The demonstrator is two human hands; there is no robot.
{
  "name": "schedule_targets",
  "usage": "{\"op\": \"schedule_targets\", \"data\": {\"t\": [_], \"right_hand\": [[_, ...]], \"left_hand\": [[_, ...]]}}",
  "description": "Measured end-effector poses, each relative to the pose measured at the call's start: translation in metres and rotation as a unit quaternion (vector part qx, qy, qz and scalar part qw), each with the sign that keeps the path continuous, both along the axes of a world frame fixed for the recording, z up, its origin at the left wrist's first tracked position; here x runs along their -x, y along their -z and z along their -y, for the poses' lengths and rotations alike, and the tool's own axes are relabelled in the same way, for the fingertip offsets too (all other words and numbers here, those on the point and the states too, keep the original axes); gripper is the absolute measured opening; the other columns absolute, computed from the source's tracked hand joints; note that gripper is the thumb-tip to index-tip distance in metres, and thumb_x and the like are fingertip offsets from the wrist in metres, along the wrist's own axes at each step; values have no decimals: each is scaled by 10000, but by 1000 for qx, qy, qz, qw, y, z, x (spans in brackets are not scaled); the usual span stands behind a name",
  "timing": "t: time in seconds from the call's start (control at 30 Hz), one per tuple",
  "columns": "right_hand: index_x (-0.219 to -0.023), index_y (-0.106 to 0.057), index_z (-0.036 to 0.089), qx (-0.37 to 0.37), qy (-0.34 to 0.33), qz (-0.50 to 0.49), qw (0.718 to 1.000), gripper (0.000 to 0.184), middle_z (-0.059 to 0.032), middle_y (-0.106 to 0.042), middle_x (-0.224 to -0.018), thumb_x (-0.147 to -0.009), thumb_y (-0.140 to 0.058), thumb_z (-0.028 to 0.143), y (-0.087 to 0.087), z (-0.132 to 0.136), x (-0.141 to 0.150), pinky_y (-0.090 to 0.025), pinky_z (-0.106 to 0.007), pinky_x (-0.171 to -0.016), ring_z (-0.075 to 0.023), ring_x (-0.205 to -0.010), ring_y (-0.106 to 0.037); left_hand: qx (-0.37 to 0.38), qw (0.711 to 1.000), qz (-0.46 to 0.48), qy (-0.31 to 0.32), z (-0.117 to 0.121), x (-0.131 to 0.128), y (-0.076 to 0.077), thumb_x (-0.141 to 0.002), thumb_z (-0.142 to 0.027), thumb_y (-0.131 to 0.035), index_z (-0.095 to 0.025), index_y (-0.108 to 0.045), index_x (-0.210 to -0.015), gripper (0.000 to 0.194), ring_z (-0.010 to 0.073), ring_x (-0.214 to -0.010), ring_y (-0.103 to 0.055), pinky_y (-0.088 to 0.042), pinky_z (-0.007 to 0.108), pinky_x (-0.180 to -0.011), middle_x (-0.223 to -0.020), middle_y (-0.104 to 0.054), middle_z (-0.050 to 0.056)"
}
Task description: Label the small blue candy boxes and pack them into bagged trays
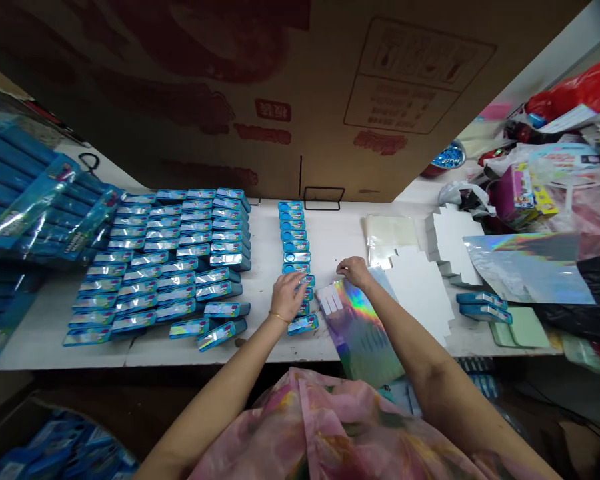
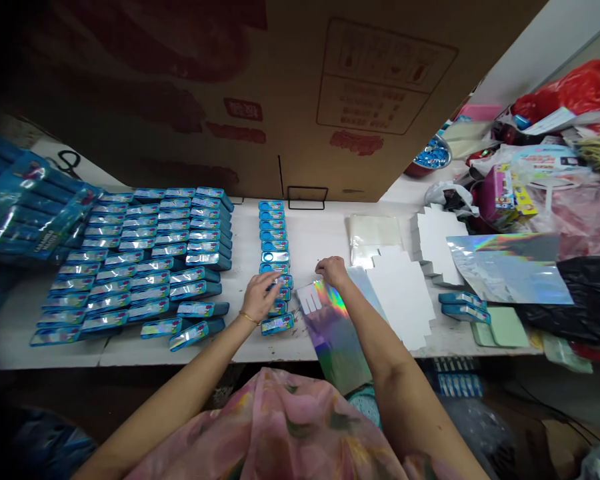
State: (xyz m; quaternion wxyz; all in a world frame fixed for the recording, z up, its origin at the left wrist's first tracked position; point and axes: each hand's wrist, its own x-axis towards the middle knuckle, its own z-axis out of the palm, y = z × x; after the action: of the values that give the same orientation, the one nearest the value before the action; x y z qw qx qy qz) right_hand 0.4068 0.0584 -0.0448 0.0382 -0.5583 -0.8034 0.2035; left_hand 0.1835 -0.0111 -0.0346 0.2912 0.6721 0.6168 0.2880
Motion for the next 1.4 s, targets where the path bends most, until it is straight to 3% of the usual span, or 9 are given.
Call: {"op": "schedule_targets", "data": {"t": [0.1,0.2,0.37,0.53,0.67,0.77,0.97,1.2,1.4], "right_hand": [[-734,-662,210,-7,-22,-21,1000,122,-4,-672,-774,-769,-555,164,-10,1,-7,-362,-260,-753,-128,-754,-579],[-873,-649,211,-11,-42,1,999,131,-30,-654,-923,-768,-571,204,-13,17,-20,-349,-287,-813,-152,-875,-566],[-1125,-525,213,33,-18,106,994,486,-83,-541,-1159,-665,-681,231,15,44,-34,-263,-382,-934,-225,-1108,-436],[-899,-630,160,43,-13,89,995,184,-95,-626,-912,-719,-595,147,34,43,-33,-327,-336,-840,-206,-907,-540],[-774,-650,168,45,-33,40,998,118,-56,-645,-804,-763,-533,157,16,36,-36,-365,-255,-723,-159,-789,-559],[-783,-640,162,24,-28,1,999,130,-38,-643,-797,-775,-514,133,-7,37,-42,-372,-229,-702,-136,-774,-553],[-774,-638,170,-65,-32,-154,985,70,-12,-627,-709,-772,-569,160,-31,39,-66,-366,-245,-705,-120,-699,-546],[-828,-671,215,-133,-99,-61,984,114,-27,-602,-722,-764,-598,275,-32,42,-79,-361,-270,-659,-137,-690,-523],[-1057,-590,202,-256,-151,-10,955,249,-65,-624,-937,-844,-463,178,-38,59,-64,-388,-362,-832,-166,-854,-532]], "left_hand": [[6,994,-48,93,-11,-34,-10,-734,-392,-543,-197,-582,-1075,395,263,-1077,-455,-328,386,-909,-1137,-569,94],[39,980,-100,167,-17,-61,-14,-743,-401,-533,-187,-578,-1078,400,261,-1021,-487,-348,379,-869,-1081,-596,99],[70,968,-156,182,-10,-76,-15,-802,-347,-453,-179,-581,-1068,339,248,-959,-521,-376,370,-817,-1019,-620,84],[94,961,-149,213,1,-82,-11,-797,-317,-473,-158,-576,-1072,334,220,-948,-535,-378,327,-832,-1025,-622,86],[67,966,-163,189,0,-101,-9,-742,-322,-553,-173,-514,-1144,430,258,-1039,-485,-358,365,-846,-1133,-571,99],[95,972,-152,155,-5,-118,-13,-752,-243,-538,-194,-503,-1142,395,236,-954,-538,-370,360,-806,-1005,-628,83],[82,988,-15,133,-15,-122,-17,-745,-183,-533,-183,-592,-997,259,189,-866,-582,-408,311,-780,-909,-657,58],[73,988,73,118,-13,-111,-14,-747,-213,-523,-181,-667,-778,151,154,-743,-589,-441,270,-710,-781,-660,47],[100,978,179,40,-11,-112,-14,-690,-204,-559,-184,-664,-675,108,140,-686,-557,-422,267,-695,-690,-641,20]]}}
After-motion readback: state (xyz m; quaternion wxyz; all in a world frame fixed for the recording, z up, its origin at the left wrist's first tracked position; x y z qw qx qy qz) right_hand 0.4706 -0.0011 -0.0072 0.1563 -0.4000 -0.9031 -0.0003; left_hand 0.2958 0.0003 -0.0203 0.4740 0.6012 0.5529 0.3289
